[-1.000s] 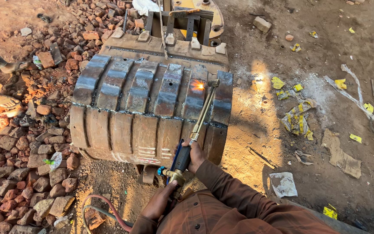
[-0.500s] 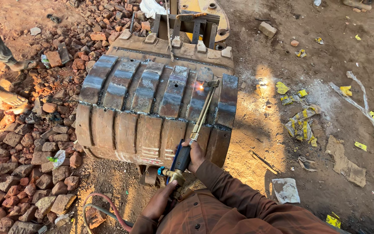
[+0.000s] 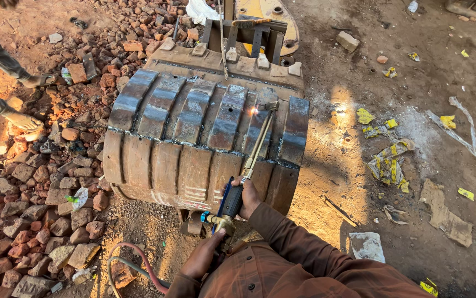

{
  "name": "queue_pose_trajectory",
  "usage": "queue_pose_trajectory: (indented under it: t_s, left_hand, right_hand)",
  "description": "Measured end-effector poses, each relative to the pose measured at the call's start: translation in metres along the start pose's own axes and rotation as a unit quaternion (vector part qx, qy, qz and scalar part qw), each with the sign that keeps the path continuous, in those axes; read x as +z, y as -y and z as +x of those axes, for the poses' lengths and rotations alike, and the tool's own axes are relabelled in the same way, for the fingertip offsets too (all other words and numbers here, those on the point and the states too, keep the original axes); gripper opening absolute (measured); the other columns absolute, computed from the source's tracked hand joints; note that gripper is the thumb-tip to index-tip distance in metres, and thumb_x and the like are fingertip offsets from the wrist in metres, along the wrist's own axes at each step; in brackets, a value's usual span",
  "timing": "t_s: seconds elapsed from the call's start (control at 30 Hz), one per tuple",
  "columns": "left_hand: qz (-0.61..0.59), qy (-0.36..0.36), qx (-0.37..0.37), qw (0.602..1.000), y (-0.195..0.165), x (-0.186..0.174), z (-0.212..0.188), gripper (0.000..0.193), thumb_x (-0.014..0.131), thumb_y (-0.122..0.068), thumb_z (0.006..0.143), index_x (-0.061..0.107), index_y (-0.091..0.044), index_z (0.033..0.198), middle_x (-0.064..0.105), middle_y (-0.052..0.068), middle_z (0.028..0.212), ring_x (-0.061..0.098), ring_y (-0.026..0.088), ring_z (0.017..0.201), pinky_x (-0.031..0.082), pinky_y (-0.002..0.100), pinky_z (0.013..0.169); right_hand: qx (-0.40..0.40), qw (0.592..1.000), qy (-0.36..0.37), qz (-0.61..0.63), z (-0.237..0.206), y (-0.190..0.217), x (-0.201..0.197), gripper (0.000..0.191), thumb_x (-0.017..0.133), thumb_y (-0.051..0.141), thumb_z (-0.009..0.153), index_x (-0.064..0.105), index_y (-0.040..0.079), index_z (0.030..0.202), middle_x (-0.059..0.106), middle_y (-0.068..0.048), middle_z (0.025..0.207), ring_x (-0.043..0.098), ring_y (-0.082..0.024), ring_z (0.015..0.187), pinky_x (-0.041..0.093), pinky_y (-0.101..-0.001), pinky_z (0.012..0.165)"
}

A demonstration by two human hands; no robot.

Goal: The person uses a handheld torch to apply a flame to the surface of a large, cylindrical metal object. The flame is directed at specific areas on the metal's surface throughout the video.

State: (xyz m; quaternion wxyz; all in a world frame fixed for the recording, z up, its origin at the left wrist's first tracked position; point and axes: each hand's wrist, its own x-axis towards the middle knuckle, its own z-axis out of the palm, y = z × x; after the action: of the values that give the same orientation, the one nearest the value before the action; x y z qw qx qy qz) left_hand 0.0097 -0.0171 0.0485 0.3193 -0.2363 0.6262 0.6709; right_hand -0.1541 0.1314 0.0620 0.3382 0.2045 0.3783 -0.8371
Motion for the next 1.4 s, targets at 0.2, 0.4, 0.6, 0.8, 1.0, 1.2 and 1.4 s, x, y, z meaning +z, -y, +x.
queue_pose_trajectory:
  t_s: [0.2,0.4,0.6,0.8,1.0,1.2,1.4]
  left_hand:
    - [-0.029,0.0,-0.006,1.0,0.007,0.0,0.006,0.071,0.049,-0.068,0.095,0.068,0.0,0.092,0.053,0.001,0.063,0.041,0.012,0.049,0.033,0.029,0.047]
    - [-0.042,0.0,-0.001,0.999,0.006,0.002,0.004,0.07,0.05,-0.065,0.094,0.072,0.001,0.095,0.059,0.003,0.066,0.043,0.01,0.049,0.034,0.028,0.047]
    - [-0.064,-0.003,-0.005,0.998,0.004,0.005,0.0,0.066,0.053,-0.064,0.092,0.072,-0.002,0.103,0.065,0.005,0.071,0.046,0.011,0.052,0.036,0.028,0.049]
    - [-0.085,0.004,0.011,0.996,0.006,0.005,0.002,0.067,0.055,-0.064,0.093,0.071,0.001,0.102,0.063,0.005,0.073,0.048,0.011,0.053,0.036,0.027,0.05]
    - [-0.029,-0.002,0.008,1.0,0.003,0.004,0.001,0.073,0.049,-0.067,0.095,0.071,0.002,0.093,0.059,0.004,0.068,0.045,0.011,0.051,0.037,0.028,0.049]
    - [-0.036,0.006,0.009,0.999,-0.004,0.004,-0.005,0.073,0.05,-0.068,0.094,0.073,0.001,0.088,0.057,0.003,0.065,0.043,0.011,0.051,0.034,0.027,0.049]
    - [-0.027,0.002,0.004,1.0,-0.007,0.005,-0.006,0.073,0.05,-0.067,0.093,0.074,0.001,0.09,0.055,0.004,0.064,0.043,0.012,0.05,0.032,0.028,0.048]
  right_hand:
    - [0.007,1.0,0.013,-0.003,0.001,0.001,0.001,0.033,0.058,0.023,0.08,0.053,0.002,0.105,0.063,-0.012,0.094,0.067,-0.028,0.088,0.06,-0.0513,0.079]
    - [-0.004,1.0,-0.012,-0.024,-0.004,0.002,0.006,0.026,0.058,0.02,0.08,0.05,0.007,0.101,0.062,-0.011,0.093,0.067,-0.028,0.088,0.06,-0.0521,0.08]
    - [0.005,1.0,0.003,-0.015,-0.004,0.001,0.004,0.027,0.058,0.022,0.08,0.051,0.005,0.1,0.063,-0.011,0.094,0.068,-0.027,0.088,0.061,-0.0524,0.079]
    - [0.002,1.0,0.013,0.001,0.001,-0.002,-0.001,0.026,0.057,0.021,0.08,0.051,0.005,0.099,0.063,-0.011,0.094,0.068,-0.028,0.088,0.061,-0.0519,0.079]
    - [0.003,1.0,-0.01,-0.011,0.002,0.0,0.001,0.027,0.057,0.021,0.08,0.05,0.007,0.102,0.063,-0.011,0.093,0.068,-0.028,0.087,0.061,-0.0526,0.078]
    - [-0.004,1.0,-0.002,-0.008,0.001,0.001,0.003,0.027,0.057,0.019,0.08,0.048,0.008,0.103,0.063,-0.011,0.093,0.068,-0.029,0.087,0.061,-0.0532,0.077]
    - [0.004,1.0,-0.019,-0.004,0.001,0.002,0.002,0.033,0.058,0.021,0.08,0.05,0.005,0.108,0.062,-0.011,0.093,0.067,-0.028,0.086,0.059,-0.0515,0.077]
